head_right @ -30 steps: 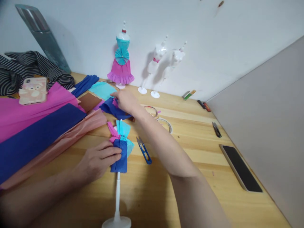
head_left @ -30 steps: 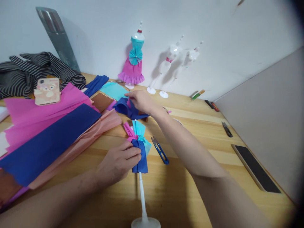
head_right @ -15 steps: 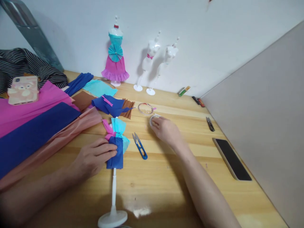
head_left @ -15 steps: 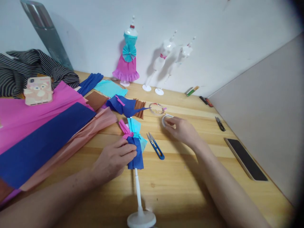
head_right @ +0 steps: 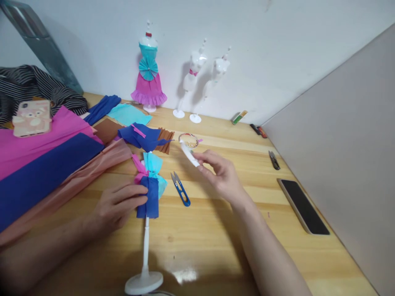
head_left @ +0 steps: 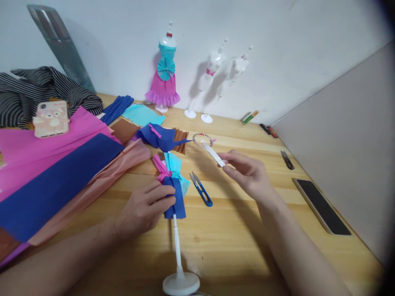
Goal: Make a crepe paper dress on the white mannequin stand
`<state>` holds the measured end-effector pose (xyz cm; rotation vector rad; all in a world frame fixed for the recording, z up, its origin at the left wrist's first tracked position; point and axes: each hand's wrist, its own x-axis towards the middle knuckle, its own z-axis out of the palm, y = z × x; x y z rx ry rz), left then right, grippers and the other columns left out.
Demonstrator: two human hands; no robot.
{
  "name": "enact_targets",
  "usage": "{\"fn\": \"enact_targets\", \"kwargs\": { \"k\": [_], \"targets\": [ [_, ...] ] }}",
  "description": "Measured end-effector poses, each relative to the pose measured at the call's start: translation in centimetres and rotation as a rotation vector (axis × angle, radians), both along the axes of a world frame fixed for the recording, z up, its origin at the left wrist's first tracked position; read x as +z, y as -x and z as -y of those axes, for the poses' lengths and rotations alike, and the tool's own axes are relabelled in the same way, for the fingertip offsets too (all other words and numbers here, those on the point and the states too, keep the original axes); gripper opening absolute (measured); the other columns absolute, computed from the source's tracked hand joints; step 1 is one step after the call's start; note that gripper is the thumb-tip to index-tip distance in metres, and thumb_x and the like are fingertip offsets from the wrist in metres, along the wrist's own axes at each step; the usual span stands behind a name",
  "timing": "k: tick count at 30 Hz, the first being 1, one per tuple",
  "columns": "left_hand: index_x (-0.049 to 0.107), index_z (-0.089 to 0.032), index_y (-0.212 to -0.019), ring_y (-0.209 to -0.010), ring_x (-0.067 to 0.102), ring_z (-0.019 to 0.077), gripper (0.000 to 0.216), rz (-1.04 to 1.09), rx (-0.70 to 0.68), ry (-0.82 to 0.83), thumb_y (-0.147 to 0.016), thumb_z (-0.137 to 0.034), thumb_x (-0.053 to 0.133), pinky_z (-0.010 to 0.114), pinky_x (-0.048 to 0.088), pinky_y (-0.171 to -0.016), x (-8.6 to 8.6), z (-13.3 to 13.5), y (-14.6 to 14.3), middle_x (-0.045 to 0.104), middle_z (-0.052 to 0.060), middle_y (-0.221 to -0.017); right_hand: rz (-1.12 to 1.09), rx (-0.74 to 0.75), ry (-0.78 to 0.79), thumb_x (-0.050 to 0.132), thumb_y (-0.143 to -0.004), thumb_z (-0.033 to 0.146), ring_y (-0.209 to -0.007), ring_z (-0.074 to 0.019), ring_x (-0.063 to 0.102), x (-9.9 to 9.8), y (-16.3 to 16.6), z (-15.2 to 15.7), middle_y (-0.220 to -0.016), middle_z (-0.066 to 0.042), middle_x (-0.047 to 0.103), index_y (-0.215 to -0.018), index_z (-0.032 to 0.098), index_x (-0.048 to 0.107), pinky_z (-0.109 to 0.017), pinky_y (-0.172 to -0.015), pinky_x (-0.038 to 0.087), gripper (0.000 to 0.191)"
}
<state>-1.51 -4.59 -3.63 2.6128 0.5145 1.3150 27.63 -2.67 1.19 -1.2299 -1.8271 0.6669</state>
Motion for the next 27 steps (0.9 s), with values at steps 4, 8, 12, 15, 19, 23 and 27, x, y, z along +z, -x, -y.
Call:
{"fn": "enact_targets", "kwargs": {
  "k": [4,8,12,15,19,23,27],
  "targets": [
    [0.061,-0.017,-0.099,-0.081,0.061,0.0162,0.024,0.191,0.072,0.214,-0.084,-0.004,0.047,0.029,0.052,-0.068,1.3,0.8,-0.1,0.061,0.008,-0.088,0.055,0.287,-0.076,0.055,-0.089,0.019,-0.09,-0.0194,0.06,1.7,2.1,1.8,-0.092,-0.007,0.063,-0.105,0.023,0.068,-0.04,-0.089,0.049,0.021],
    [0.059,-0.019,-0.106,-0.069,0.057,0.011,0.021,0.404,0.165,0.687,-0.089,-0.013,0.049,0.022,0.049,-0.058,2.6,1.4,0.1,0.06,0.005,-0.087,0.122,0.451,-0.158,0.052,-0.091,0.016,-0.087,-0.0164,0.062,2.3,3.8,2.8,-0.088,-0.005,0.061,-0.103,0.02,0.067,-0.047,-0.105,0.041,0.02],
    [0.056,-0.019,-0.117,-0.059,0.053,0.007,0.028,0.481,0.074,0.912,-0.09,-0.02,0.051,0.018,0.045,-0.049,2.8,1.8,0.4,0.061,0.005,-0.09,0.179,0.51,-0.214,0.048,-0.093,0.016,-0.085,-0.0148,0.061,2.1,4.7,3.2,-0.087,-0.005,0.059,-0.103,0.018,0.064,-0.047,-0.106,0.039,0.019],
    [0.06,-0.017,-0.114,-0.061,0.057,0.0092,0.031,0.448,0.088,0.878,-0.083,-0.02,0.061,0.021,0.048,-0.054,2.6,1.8,0.4,0.063,0.004,-0.083,0.206,0.523,-0.22,0.046,-0.093,0.016,-0.088,-0.0154,0.06,1.6,5.1,3.2,-0.089,-0.006,0.059,-0.103,0.018,0.063,-0.049,-0.107,0.037,0.019],
    [0.068,-0.015,-0.093,-0.051,0.055,0.0085,0.013,0.485,0.172,0.929,-0.083,-0.02,0.061,0.019,0.046,-0.049,3.0,1.7,0.1,0.061,-0.001,-0.062,0.18,0.544,-0.182,0.047,-0.093,0.014,-0.089,-0.016,0.061,1.1,5.6,3.0,-0.089,-0.007,0.061,-0.099,0.018,0.062,-0.048,-0.105,0.039,0.017],
    [0.065,-0.013,-0.078,-0.047,0.053,0.0077,0.012,0.529,0.199,1.052,-0.082,-0.024,0.062,0.018,0.044,-0.046,3.9,1.3,0.0,0.059,-0.002,-0.054,0.082,0.58,-0.05,0.051,-0.09,0.013,-0.083,-0.0167,0.061,0.9,6.1,3.1,-0.086,-0.007,0.066,-0.095,0.016,0.062,-0.045,-0.094,0.046,0.012],
    [0.061,-0.014,-0.084,-0.046,0.054,0.0085,0.015,0.611,0.105,1.161,-0.084,-0.029,0.059,0.019,0.043,-0.044,3.9,0.6,0.3,0.06,-0.002,-0.055,-0.079,0.483,0.091,0.056,-0.089,0.019,-0.08,-0.0165,0.062,0.7,6.6,4.0,-0.084,-0.007,0.068,-0.094,0.017,0.064,-0.036,-0.078,0.052,0.009]
  ]
}}
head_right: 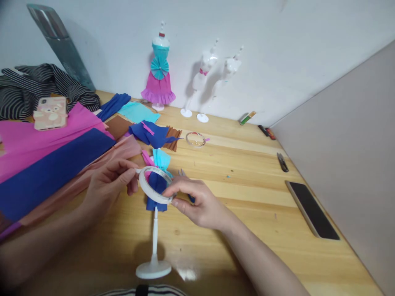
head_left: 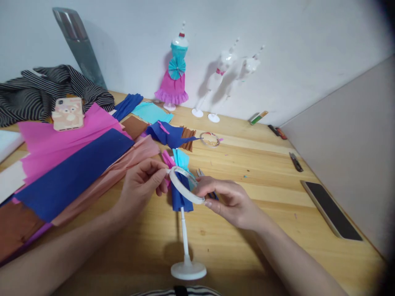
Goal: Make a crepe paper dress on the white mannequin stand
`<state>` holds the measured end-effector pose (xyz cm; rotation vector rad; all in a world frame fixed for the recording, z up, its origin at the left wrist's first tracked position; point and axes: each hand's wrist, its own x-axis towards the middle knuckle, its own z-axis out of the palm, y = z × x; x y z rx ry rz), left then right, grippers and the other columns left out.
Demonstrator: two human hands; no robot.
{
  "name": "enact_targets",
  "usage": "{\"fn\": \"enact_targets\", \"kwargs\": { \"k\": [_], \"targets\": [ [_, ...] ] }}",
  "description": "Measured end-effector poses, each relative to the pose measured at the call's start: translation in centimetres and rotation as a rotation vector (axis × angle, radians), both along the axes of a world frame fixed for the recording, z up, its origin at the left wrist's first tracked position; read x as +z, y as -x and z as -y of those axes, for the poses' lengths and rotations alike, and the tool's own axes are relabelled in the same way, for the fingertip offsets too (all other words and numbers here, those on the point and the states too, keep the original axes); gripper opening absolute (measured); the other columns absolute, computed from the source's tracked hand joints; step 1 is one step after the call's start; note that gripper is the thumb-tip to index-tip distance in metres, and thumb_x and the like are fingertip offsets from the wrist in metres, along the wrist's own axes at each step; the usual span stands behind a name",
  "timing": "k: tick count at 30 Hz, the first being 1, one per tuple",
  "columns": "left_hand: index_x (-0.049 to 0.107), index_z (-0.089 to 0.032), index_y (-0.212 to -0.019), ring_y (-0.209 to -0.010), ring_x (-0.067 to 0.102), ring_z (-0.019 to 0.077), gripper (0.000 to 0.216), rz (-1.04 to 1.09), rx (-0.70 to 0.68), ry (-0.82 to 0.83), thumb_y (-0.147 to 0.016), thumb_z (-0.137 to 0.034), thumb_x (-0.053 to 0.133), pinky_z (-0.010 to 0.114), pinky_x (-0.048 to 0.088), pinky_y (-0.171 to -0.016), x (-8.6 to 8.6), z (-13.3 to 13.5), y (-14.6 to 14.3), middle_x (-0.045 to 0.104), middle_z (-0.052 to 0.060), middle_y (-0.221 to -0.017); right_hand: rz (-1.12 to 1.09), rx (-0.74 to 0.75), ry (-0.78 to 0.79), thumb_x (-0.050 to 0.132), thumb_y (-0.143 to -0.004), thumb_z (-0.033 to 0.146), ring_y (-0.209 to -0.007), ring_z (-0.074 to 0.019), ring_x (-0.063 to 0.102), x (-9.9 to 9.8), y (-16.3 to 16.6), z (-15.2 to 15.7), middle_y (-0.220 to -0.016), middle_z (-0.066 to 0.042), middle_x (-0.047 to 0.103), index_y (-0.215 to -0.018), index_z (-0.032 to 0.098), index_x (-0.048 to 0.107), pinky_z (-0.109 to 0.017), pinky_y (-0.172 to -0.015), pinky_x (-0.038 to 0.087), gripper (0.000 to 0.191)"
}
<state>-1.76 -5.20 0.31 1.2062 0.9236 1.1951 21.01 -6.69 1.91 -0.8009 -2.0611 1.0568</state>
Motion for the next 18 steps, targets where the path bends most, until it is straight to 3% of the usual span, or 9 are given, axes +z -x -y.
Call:
{"fn": "enact_targets", "kwargs": {
  "k": [4,7,11,15,18],
  "targets": [
    [0.056,-0.018,-0.106,-0.043,0.048,0.0062,0.02,-0.059,0.087,-0.084,-0.087,-0.026,0.055,0.017,0.039,-0.042,0.3,0.3,0.3,0.056,-0.006,-0.057,-0.143,-0.221,0.158,0.063,-0.085,0.024,-0.076,-0.016,0.066,0.7,0.9,1.3,-0.085,-0.006,0.072,-0.095,0.019,0.068,-0.029,-0.069,0.055,0.012],
    [0.06,-0.019,-0.1,-0.051,0.05,0.0055,0.015,-0.272,0.216,-0.407,-0.085,-0.018,0.058,0.017,0.041,-0.047,1.2,1.5,0.2,0.057,-0.004,-0.064,-0.185,-0.381,0.142,0.069,-0.08,0.023,-0.071,-0.0163,0.068,1.5,1.6,2.1,-0.08,-0.004,0.073,-0.1,0.021,0.07,-0.028,-0.064,0.057,0.02],
    [0.059,-0.02,-0.102,-0.062,0.056,0.0088,0.022,-0.485,0.163,-0.813,-0.081,-0.017,0.064,0.019,0.046,-0.051,2.2,3.2,-0.5,0.064,0.0,-0.076,-0.043,-0.52,-0.128,0.068,-0.078,0.015,-0.07,-0.0169,0.068,2.0,2.6,2.9,-0.079,-0.003,0.072,-0.114,0.025,0.067,-0.03,-0.066,0.058,0.037],
    [0.058,-0.02,-0.104,-0.073,0.062,0.0106,0.024,-0.608,0.194,-0.932,-0.082,-0.017,0.065,0.021,0.052,-0.063,2.2,3.6,-1.3,0.066,0.002,-0.086,0.072,-0.461,-0.404,0.062,-0.081,0.008,-0.072,-0.0163,0.067,2.0,3.7,3.4,-0.089,-0.003,0.072,-0.131,0.03,0.054,-0.032,-0.071,0.059,0.055],
    [0.06,-0.019,-0.095,-0.074,0.063,0.01,0.014,-0.612,0.205,-0.944,-0.083,-0.012,0.062,0.019,0.052,-0.066,2.0,3.5,-1.3,0.065,0.002,-0.083,0.098,-0.426,-0.486,0.061,-0.082,0.006,-0.071,-0.0158,0.066,1.8,4.1,3.6,-0.093,-0.003,0.071,-0.135,0.03,0.047,-0.031,-0.069,0.058,0.06]
  ]
}}
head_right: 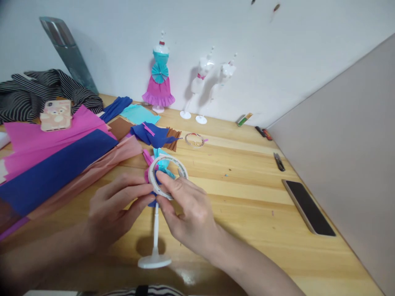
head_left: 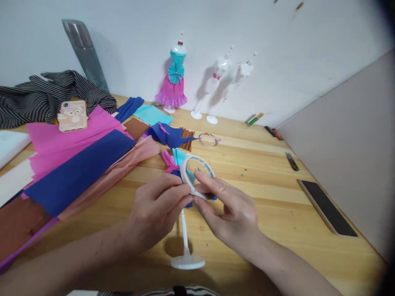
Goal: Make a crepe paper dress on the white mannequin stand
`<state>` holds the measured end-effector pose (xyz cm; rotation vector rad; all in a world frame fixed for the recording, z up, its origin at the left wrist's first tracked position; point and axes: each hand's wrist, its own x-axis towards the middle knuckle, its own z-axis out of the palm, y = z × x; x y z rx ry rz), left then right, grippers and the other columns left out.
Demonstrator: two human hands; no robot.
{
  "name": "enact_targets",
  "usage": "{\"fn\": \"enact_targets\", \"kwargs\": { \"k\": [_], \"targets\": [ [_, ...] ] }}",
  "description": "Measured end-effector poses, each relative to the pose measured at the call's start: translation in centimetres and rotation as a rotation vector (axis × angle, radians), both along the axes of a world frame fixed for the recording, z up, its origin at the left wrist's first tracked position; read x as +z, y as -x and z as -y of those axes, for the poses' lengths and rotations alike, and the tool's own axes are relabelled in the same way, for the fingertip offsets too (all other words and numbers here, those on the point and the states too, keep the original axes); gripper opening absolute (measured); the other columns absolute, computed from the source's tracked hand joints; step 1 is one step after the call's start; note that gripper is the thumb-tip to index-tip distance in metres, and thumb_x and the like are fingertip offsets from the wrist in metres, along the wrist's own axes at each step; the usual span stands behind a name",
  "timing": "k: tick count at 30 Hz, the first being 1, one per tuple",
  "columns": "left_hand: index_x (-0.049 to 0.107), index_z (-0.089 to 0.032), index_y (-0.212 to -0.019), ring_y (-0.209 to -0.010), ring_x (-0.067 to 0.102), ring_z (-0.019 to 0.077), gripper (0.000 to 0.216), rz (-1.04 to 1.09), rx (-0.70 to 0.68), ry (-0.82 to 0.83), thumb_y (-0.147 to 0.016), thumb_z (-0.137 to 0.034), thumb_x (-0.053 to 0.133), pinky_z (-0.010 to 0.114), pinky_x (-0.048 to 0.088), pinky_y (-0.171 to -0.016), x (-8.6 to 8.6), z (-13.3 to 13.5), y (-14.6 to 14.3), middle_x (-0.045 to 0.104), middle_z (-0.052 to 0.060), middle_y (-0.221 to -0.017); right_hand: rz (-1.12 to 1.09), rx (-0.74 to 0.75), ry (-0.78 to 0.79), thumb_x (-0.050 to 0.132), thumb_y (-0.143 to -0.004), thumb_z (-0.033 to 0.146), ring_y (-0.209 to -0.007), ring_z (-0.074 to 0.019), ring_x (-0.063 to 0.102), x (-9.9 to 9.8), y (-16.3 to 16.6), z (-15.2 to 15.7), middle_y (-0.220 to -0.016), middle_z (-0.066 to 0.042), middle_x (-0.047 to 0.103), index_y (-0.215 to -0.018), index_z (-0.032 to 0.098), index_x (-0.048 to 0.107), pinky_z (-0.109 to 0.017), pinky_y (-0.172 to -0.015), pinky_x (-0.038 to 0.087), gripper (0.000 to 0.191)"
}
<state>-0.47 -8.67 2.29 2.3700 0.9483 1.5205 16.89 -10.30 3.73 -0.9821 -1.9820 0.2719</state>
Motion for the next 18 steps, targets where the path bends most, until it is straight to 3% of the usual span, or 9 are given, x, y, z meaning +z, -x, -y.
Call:
{"fn": "enact_targets", "kwargs": {
  "k": [5,9,15,18],
  "targets": [
    [0.058,-0.018,-0.084,-0.072,0.061,0.0098,0.011,0.042,-0.023,0.057,-0.083,-0.007,0.057,0.019,0.051,-0.064,-0.3,-0.2,0.2,0.063,0.001,-0.079,0.041,0.01,-0.04,0.06,-0.081,0.004,-0.065,-0.0168,0.06,-0.5,0.0,0.1,-0.08,-0.003,0.068,-0.136,0.027,0.047,-0.031,-0.058,0.054,0.06],
    [0.053,-0.019,-0.08,-0.069,0.057,0.0102,0.013,0.132,-0.042,0.18,-0.082,-0.006,0.054,0.021,0.046,-0.058,-0.7,-0.2,0.2,0.058,0.0,-0.074,0.026,0.021,-0.078,0.059,-0.08,0.003,-0.065,-0.0169,0.06,-1.0,-0.1,-0.2,-0.08,-0.004,0.068,-0.137,0.026,0.046,-0.031,-0.059,0.054,0.062],
    [0.053,-0.018,-0.102,-0.065,0.051,0.0119,0.02,0.18,-0.125,0.288,-0.082,-0.016,0.053,0.025,0.044,-0.056,-1.5,0.3,0.8,0.056,0.002,-0.076,0.085,0.003,-0.121,0.057,-0.081,0.003,-0.063,-0.0169,0.058,-1.1,0.0,-0.5,-0.077,-0.004,0.065,-0.138,0.025,0.044,-0.031,-0.057,0.053,0.063],
    [0.053,-0.019,-0.101,-0.063,0.052,0.0112,0.019,0.231,-0.083,0.379,-0.083,-0.022,0.057,0.024,0.044,-0.056,-1.9,0.3,1.0,0.057,0.0,-0.075,0.115,-0.003,-0.137,0.058,-0.08,0.003,-0.062,-0.017,0.058,-1.1,0.0,-0.6,-0.077,-0.005,0.066,-0.137,0.023,0.044,-0.031,-0.058,0.053,0.062]
  ]
}}
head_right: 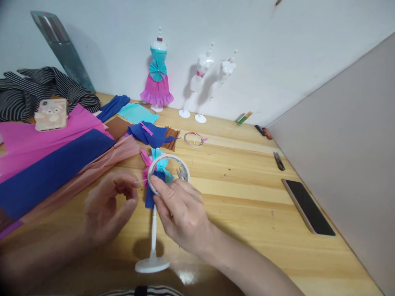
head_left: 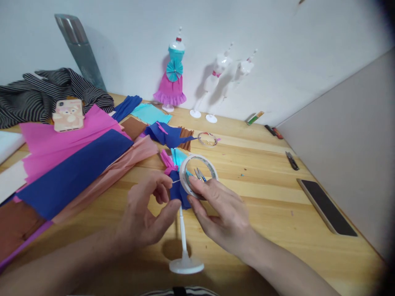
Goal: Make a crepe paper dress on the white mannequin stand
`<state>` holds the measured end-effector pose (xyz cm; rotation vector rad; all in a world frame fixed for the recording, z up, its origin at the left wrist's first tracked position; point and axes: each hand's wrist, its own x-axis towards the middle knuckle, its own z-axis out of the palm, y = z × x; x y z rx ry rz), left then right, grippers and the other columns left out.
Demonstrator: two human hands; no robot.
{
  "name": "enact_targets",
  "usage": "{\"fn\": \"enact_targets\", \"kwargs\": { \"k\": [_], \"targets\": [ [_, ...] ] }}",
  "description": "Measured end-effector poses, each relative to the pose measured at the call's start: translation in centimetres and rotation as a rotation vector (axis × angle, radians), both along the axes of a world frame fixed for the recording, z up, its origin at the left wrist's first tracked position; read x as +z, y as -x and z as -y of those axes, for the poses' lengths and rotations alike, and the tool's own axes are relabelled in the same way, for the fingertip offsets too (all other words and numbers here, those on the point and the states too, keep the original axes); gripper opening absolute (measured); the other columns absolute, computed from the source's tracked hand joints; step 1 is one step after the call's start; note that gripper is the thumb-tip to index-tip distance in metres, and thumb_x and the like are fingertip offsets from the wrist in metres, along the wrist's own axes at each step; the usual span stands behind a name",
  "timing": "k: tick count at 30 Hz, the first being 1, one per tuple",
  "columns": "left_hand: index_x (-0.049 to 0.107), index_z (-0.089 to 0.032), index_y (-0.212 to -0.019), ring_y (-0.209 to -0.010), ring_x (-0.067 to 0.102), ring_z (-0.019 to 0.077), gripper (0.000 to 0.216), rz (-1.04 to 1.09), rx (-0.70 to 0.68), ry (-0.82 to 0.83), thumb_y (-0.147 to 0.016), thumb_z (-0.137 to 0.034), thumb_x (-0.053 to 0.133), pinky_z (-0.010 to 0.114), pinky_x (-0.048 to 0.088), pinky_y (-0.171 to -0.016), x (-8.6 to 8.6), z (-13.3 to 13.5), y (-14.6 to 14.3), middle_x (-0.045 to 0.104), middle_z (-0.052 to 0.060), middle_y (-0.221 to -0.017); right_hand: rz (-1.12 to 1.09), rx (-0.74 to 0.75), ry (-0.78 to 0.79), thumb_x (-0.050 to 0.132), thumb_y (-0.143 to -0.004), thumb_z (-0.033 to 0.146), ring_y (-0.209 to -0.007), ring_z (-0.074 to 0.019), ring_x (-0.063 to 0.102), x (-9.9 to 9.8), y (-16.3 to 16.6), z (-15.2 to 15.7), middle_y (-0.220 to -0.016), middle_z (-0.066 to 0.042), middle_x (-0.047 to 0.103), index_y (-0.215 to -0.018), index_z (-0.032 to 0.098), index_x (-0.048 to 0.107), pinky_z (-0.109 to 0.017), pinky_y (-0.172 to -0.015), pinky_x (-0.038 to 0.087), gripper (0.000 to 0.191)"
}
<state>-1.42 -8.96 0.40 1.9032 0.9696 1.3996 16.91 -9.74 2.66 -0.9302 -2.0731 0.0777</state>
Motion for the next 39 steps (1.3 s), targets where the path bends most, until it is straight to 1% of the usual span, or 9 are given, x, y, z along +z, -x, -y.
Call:
{"fn": "enact_targets", "kwargs": {
  "k": [4,11,17,26,28,31,33,36,39],
  "targets": [
    [0.056,-0.019,-0.085,-0.067,0.055,0.0108,0.005,0.009,0.085,0.108,-0.083,-0.02,0.06,0.023,0.045,-0.059,-0.2,-0.6,-0.1,0.058,-0.001,-0.073,0.015,-0.015,-0.009,0.059,-0.079,0.002,-0.062,-0.0174,0.058,-0.1,-0.1,0.0,-0.079,-0.006,0.067,-0.138,0.022,0.043,-0.032,-0.059,0.054,0.064],
    [0.055,-0.018,-0.075,-0.083,0.059,0.0133,0.013,0.224,-0.039,0.203,-0.088,-0.019,0.055,0.024,0.05,-0.066,0.2,-1.0,-0.6,0.058,0.003,-0.087,-0.142,-0.027,0.053,0.061,-0.08,0.004,-0.068,-0.0165,0.063,-0.9,-0.1,-0.1,-0.084,-0.004,0.069,-0.133,0.026,0.05,-0.03,-0.063,0.056,0.059],
    [0.051,-0.017,-0.077,-0.109,0.058,0.02,0.013,0.359,-0.297,0.363,-0.09,-0.021,0.054,0.036,0.049,-0.092,0.9,-0.7,-0.4,0.057,0.008,-0.123,-0.246,-0.046,0.105,0.062,-0.079,0.005,-0.073,-0.0163,0.066,-2.0,0.6,0.1,-0.094,-0.004,0.072,-0.129,0.026,0.053,-0.031,-0.071,0.058,0.056],
    [0.054,-0.017,-0.079,-0.123,0.051,0.0235,0.011,0.377,-0.522,0.391,-0.09,-0.016,0.053,0.037,0.041,-0.102,2.1,-1.1,0.9,0.059,0.007,-0.126,-0.188,0.081,0.098,0.06,-0.086,0.03,-0.097,-0.0249,0.062,-1.0,-0.4,-0.2,-0.105,-0.013,0.064,-0.121,0.017,0.053,-0.039,-0.08,0.053,0.038],
    [0.054,-0.017,-0.077,-0.122,0.051,0.0242,0.012,0.343,-0.527,0.376,-0.089,-0.016,0.054,0.038,0.041,-0.101,2.3,-1.4,1.1,0.06,0.008,-0.125,-0.119,-0.005,0.105,0.056,-0.087,0.032,-0.088,-0.0247,0.062,-0.3,-1.6,-0.8,-0.095,-0.013,0.063,-0.106,0.015,0.057,-0.038,-0.073,0.051,0.026],
    [0.055,-0.016,-0.076,-0.122,0.051,0.0255,0.012,0.299,-0.541,0.373,-0.089,-0.016,0.055,0.041,0.041,-0.101,2.2,-1.6,1.3,0.059,0.01,-0.127,0.237,-0.252,0.465,0.058,-0.084,0.031,-0.063,-0.0181,0.057,0.1,-3.5,-2.1,-0.074,-0.006,0.06,-0.082,0.016,0.058,-0.029,-0.057,0.042,0.015],
    [0.055,-0.016,-0.077,-0.123,0.051,0.0266,0.011,0.286,-0.556,0.375,-0.088,-0.017,0.055,0.044,0.039,-0.103,2.0,-1.8,1.4,0.058,0.01,-0.128,0.448,-0.338,0.67,0.062,-0.079,0.03,-0.062,-0.0168,0.055,-0.4,-4.3,-3.1,-0.079,-0.006,0.062,-0.09,0.016,0.06,-0.027,-0.056,0.037,0.019],
    [0.056,-0.017,-0.077,-0.121,0.052,0.027,0.011,0.282,-0.567,0.382,-0.088,-0.018,0.056,0.046,0.04,-0.102,2.0,-1.9,1.6,0.058,0.01,-0.13,0.562,-0.356,0.776,0.061,-0.074,0.021,-0.068,-0.0167,0.056,-1.5,-4.7,-4.2,-0.085,-0.006,0.064,-0.104,0.018,0.058,-0.024,-0.057,0.031,0.03],
    [0.055,-0.016,-0.075,-0.118,0.054,0.0263,0.013,0.271,-0.545,0.381,-0.088,-0.018,0.056,0.043,0.043,-0.098,2.3,-2.0,1.8,0.06,0.01,-0.127,0.567,-0.316,0.766,0.052,-0.072,0.013,-0.062,-0.0143,0.05,-2.3,-4.9,-4.7,-0.073,-0.002,0.061,-0.089,0.019,0.058,-0.024,-0.054,0.025,0.019]
  ]
}}
